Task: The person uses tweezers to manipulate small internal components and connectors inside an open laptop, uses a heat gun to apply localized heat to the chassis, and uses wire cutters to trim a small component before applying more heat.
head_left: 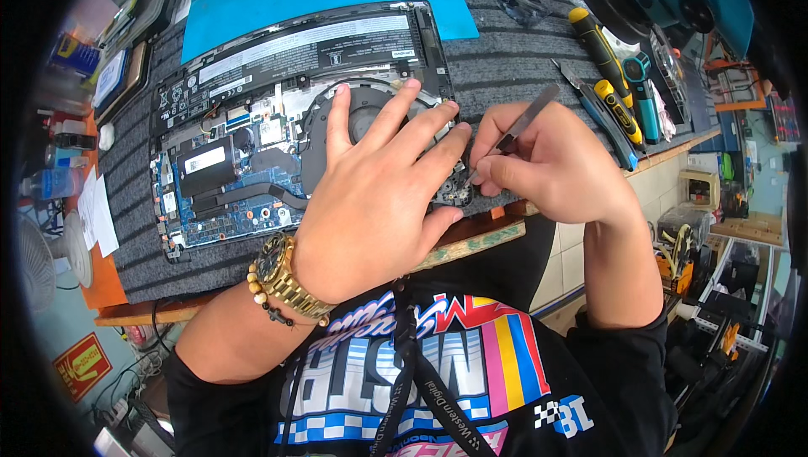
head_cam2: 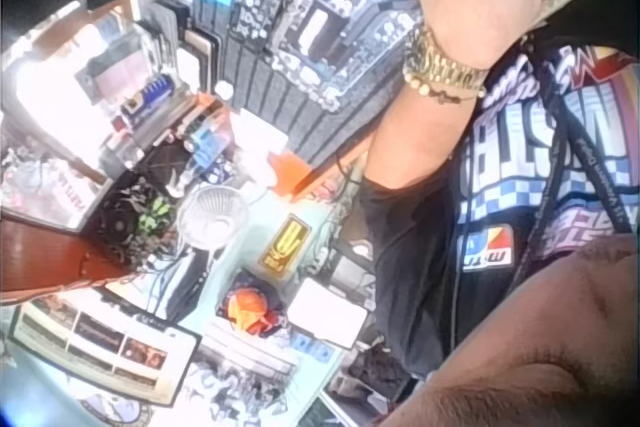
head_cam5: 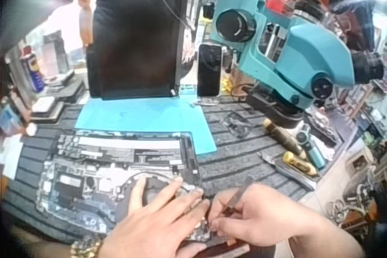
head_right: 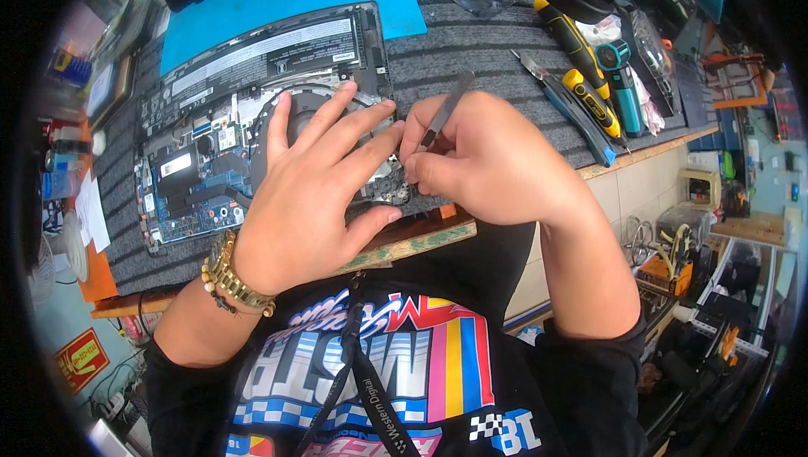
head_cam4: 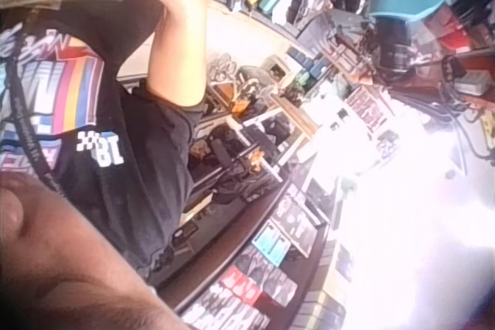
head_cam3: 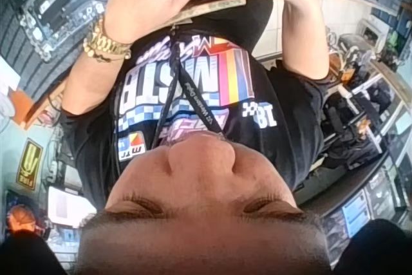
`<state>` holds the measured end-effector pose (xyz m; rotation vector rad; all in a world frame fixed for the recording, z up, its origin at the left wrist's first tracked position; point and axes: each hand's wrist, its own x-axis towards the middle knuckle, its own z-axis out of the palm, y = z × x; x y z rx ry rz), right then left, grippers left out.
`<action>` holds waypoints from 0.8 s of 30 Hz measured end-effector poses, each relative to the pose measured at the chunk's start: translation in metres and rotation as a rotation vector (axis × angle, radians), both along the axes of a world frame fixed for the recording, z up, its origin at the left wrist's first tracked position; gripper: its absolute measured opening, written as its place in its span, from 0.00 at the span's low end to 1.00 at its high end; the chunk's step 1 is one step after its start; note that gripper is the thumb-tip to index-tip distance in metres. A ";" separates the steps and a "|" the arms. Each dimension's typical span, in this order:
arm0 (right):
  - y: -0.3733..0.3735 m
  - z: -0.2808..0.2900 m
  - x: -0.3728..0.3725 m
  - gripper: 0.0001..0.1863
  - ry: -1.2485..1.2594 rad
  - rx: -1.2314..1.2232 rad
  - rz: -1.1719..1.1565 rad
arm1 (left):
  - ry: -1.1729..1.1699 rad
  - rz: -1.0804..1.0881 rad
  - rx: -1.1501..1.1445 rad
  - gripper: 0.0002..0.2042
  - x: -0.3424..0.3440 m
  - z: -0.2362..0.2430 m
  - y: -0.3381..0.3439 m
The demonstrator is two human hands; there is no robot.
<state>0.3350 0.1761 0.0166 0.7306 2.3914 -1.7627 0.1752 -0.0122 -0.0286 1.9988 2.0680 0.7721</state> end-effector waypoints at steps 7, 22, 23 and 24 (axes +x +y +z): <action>0.015 -0.006 -0.003 0.05 0.001 -0.141 0.065 | 0.004 0.000 0.000 0.36 0.000 -0.001 0.000; 0.023 -0.012 -0.001 0.06 -0.001 -0.232 0.049 | 0.004 0.002 0.007 0.36 0.000 0.000 -0.001; 0.023 -0.012 -0.001 0.06 -0.005 -0.232 0.054 | 0.004 0.002 0.009 0.36 0.000 -0.001 -0.001; 0.023 -0.012 -0.001 0.06 -0.008 -0.231 0.059 | 0.005 0.003 0.011 0.36 0.000 -0.001 -0.001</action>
